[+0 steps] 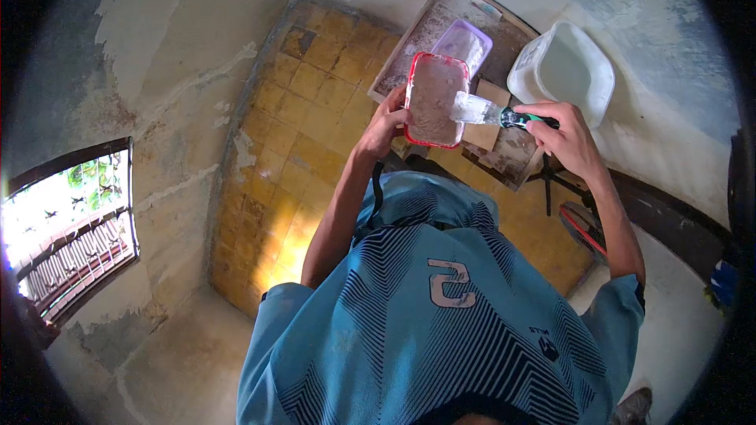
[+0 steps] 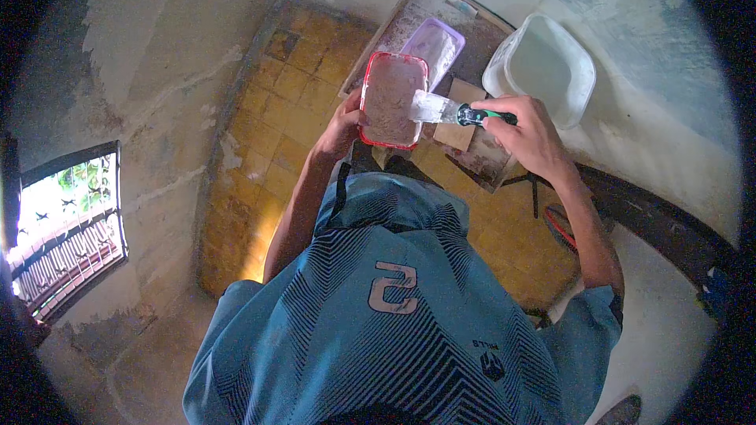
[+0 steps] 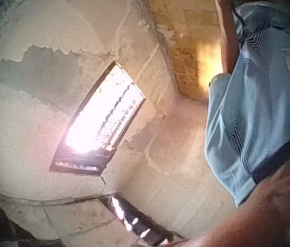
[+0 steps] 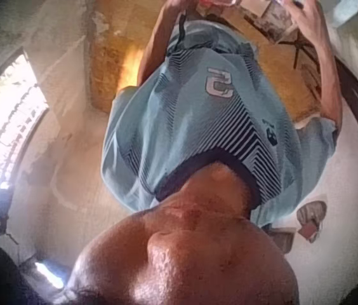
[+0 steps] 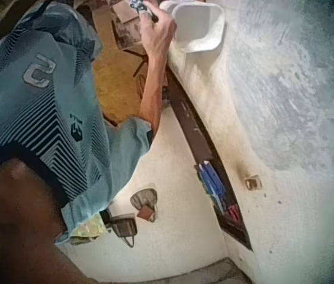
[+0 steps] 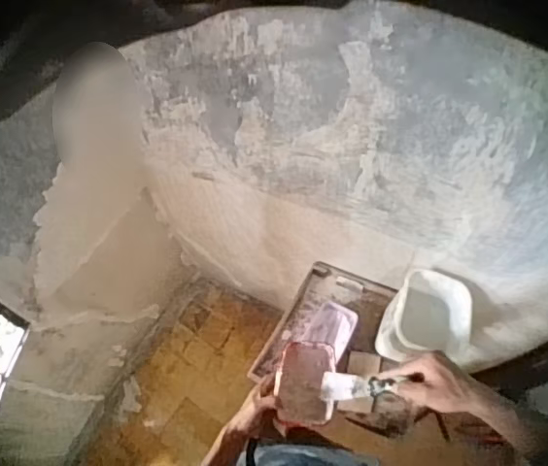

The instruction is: The person applies filler paste to cracks and holes in a wall using a putty knife.

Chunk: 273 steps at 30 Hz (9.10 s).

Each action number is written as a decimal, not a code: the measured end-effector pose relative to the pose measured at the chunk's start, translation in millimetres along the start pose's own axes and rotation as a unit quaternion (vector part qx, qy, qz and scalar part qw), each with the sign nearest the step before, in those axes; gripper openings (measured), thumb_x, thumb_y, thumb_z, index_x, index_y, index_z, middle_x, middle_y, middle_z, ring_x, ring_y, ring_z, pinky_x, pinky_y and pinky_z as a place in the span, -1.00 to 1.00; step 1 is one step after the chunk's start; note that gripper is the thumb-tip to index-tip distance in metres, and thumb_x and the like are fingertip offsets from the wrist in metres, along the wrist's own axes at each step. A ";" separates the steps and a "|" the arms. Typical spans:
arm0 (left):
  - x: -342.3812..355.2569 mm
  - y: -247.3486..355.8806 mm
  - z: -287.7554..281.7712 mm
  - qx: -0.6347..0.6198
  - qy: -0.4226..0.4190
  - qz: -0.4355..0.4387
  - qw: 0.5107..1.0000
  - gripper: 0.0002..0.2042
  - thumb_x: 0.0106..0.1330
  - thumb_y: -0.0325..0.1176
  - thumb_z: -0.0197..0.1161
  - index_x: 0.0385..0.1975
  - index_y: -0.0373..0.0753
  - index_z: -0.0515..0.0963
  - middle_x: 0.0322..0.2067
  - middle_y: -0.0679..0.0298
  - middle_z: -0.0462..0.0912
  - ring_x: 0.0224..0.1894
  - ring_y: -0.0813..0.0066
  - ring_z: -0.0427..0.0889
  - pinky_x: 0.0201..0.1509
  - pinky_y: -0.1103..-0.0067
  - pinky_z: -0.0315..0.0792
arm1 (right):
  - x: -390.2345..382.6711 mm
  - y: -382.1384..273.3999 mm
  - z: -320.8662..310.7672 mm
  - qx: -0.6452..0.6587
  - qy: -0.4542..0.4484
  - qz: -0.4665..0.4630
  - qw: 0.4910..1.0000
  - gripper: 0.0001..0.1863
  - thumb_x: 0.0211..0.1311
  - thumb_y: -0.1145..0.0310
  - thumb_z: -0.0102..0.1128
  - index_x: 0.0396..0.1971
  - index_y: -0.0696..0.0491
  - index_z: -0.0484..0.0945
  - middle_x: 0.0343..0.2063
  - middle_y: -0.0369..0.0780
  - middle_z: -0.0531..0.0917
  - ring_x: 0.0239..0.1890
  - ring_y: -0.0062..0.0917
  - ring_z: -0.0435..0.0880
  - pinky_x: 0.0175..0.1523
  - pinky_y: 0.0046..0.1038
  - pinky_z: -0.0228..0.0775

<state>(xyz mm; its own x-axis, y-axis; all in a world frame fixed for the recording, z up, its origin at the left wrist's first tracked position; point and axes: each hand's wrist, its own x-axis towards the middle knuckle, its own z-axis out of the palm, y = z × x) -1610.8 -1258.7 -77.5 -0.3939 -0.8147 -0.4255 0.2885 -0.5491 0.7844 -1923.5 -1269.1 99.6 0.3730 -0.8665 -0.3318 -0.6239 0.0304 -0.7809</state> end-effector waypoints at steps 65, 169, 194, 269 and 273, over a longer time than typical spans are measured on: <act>13.6 -2.8 25.7 -0.031 0.017 0.030 0.999 -0.27 0.05 -0.36 0.26 0.33 -0.24 0.23 0.00 0.21 0.51 -0.09 0.46 0.60 -0.13 0.53 0.57 | 34.2 -54.3 12.2 -0.160 -0.169 -0.196 0.953 -0.64 -0.13 0.65 0.15 -0.24 0.16 0.71 -0.26 -0.09 0.68 -0.15 -0.24 0.65 0.02 -0.34 0.45; -20.8 33.7 1.4 -0.012 -0.027 0.024 0.999 -0.31 0.07 -0.32 0.21 0.27 -0.43 0.26 0.10 0.12 0.49 0.08 0.41 0.52 0.16 0.51 0.44 | 12.0 -52.8 -2.5 -0.310 -0.095 -0.317 0.891 -0.63 -0.05 0.65 0.16 -0.18 0.09 0.70 -0.08 -0.16 0.63 -0.11 -0.29 0.49 0.04 -0.37 0.45; -34.4 29.1 6.1 -0.024 -0.002 0.064 0.998 -0.30 0.06 -0.31 0.21 0.29 -0.33 0.26 0.05 0.20 0.52 0.00 0.46 0.56 -0.05 0.54 0.54 | 4.4 -16.3 10.1 0.064 -0.020 0.004 0.998 -0.70 0.28 0.37 0.12 -0.06 0.11 0.67 -0.46 -0.36 0.66 -0.57 -0.80 0.35 -0.49 -0.64 0.17; -36.7 15.5 22.1 -0.007 0.045 0.091 0.995 -0.22 0.02 -0.38 0.34 0.34 -0.30 0.22 0.04 0.21 0.49 -0.09 0.49 0.56 -0.10 0.58 0.51 | 0.3 -77.7 66.2 -0.389 0.006 -0.242 0.889 -0.75 0.06 0.45 0.19 -0.23 0.20 0.59 -0.35 -0.14 0.55 -0.18 -0.28 0.61 -0.05 -0.27 0.46; -51.2 14.4 24.5 -0.009 0.059 0.124 0.990 -0.22 0.03 -0.37 0.34 0.34 -0.26 0.22 0.05 0.23 0.49 -0.02 0.47 0.55 -0.03 0.55 0.51 | 14.5 -88.4 65.7 -0.454 0.094 -0.301 0.834 -0.72 0.07 0.45 0.15 -0.20 0.21 0.58 -0.24 -0.12 0.56 -0.10 -0.30 0.58 0.02 -0.31 0.45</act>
<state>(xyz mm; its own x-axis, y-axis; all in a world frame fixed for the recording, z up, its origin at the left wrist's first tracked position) -1607.8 -1220.4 -33.3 -0.2041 -0.9404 -0.2721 0.3801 -0.3323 0.8632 -1817.8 -1251.7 129.1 0.7450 -0.6542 0.1305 -0.6570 -0.7534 -0.0258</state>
